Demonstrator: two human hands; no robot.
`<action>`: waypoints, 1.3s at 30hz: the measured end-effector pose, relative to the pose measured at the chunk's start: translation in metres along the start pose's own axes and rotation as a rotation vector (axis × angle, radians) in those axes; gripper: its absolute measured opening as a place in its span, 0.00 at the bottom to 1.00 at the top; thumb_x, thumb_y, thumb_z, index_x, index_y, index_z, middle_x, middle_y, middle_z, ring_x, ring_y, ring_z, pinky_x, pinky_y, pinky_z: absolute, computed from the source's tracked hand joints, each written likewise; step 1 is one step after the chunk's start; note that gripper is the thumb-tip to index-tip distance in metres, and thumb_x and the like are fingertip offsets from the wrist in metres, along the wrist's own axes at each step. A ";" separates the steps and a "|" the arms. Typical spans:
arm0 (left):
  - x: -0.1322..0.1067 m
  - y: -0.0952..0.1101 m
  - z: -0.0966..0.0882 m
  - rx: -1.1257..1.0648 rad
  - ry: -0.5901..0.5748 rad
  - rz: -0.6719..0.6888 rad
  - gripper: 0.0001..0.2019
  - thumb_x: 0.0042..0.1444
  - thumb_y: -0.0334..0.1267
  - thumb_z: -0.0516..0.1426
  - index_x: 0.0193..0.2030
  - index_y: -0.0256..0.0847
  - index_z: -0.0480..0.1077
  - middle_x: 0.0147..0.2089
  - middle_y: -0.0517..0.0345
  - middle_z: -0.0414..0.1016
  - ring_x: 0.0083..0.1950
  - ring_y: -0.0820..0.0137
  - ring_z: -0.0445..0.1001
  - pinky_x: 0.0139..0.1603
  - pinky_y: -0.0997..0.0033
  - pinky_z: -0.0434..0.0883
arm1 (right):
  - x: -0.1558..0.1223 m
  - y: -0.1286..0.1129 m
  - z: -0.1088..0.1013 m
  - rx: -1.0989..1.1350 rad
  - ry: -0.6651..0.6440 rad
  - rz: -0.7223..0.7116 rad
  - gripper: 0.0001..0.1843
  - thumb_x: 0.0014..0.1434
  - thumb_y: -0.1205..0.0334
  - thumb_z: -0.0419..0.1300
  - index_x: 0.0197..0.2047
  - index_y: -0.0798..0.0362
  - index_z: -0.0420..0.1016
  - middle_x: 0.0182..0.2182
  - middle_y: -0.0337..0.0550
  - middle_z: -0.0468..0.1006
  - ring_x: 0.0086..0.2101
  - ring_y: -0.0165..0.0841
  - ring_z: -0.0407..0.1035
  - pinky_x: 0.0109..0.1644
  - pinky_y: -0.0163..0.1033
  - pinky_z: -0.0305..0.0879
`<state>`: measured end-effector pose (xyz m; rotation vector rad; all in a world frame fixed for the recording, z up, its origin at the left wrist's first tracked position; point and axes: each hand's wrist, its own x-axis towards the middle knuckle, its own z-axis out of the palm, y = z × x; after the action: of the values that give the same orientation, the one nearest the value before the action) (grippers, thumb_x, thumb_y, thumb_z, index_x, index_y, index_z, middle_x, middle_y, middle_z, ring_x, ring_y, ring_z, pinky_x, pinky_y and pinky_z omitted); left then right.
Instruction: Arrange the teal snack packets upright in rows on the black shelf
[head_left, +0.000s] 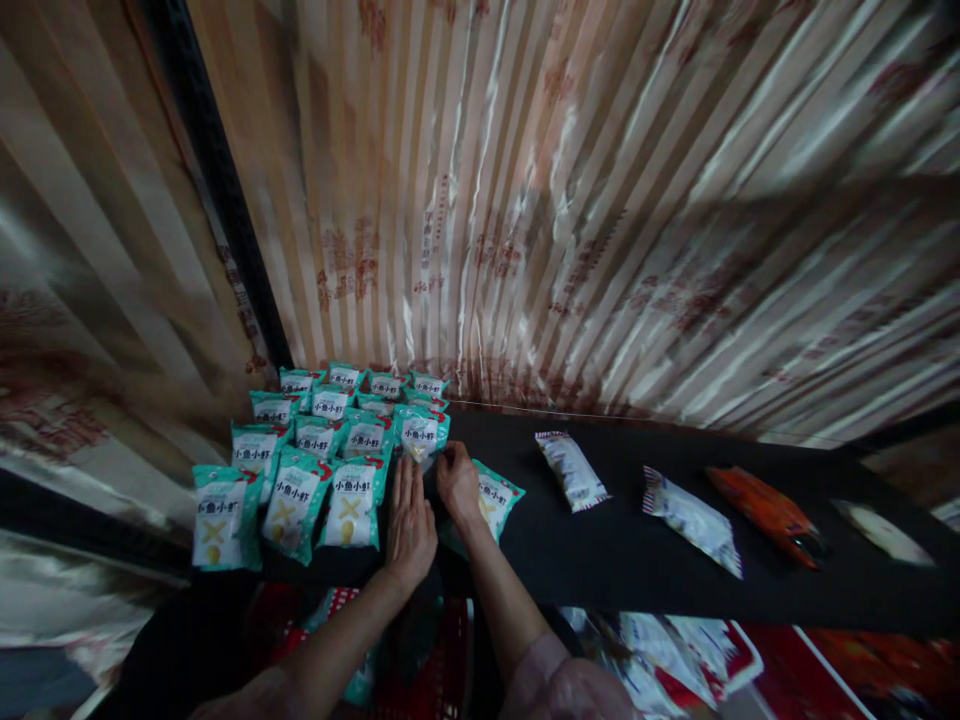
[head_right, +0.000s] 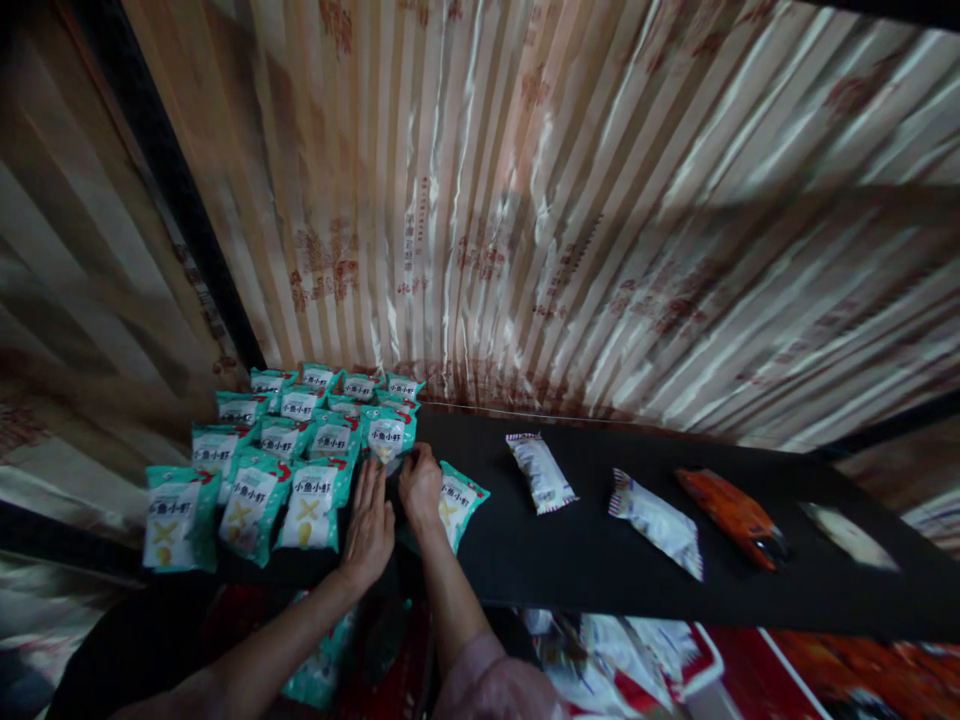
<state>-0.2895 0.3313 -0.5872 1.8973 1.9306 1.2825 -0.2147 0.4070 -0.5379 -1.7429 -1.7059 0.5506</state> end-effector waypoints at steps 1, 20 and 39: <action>0.001 -0.002 0.002 0.009 0.011 0.012 0.28 0.57 0.26 0.41 0.67 0.33 0.46 0.70 0.45 0.44 0.71 0.64 0.39 0.68 0.52 0.51 | 0.000 -0.001 0.000 -0.006 -0.011 0.006 0.13 0.56 0.65 0.47 0.41 0.56 0.69 0.33 0.47 0.78 0.33 0.35 0.72 0.36 0.35 0.61; 0.008 -0.012 0.020 0.211 0.048 0.006 0.31 0.58 0.23 0.42 0.68 0.35 0.39 0.70 0.42 0.43 0.71 0.60 0.38 0.66 0.51 0.54 | 0.006 -0.008 0.016 0.416 0.005 0.130 0.31 0.58 0.45 0.46 0.56 0.59 0.65 0.54 0.56 0.70 0.54 0.42 0.63 0.59 0.46 0.55; 0.009 -0.012 0.021 0.260 0.017 -0.041 0.30 0.57 0.24 0.42 0.68 0.34 0.43 0.69 0.41 0.47 0.70 0.61 0.41 0.66 0.53 0.55 | 0.011 -0.010 0.020 0.501 -0.029 0.129 0.29 0.58 0.44 0.48 0.55 0.52 0.66 0.47 0.48 0.76 0.47 0.39 0.69 0.51 0.42 0.62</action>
<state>-0.2868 0.3502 -0.6036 1.9519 2.2276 1.0841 -0.2346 0.4206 -0.5442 -1.4859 -1.3288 0.9714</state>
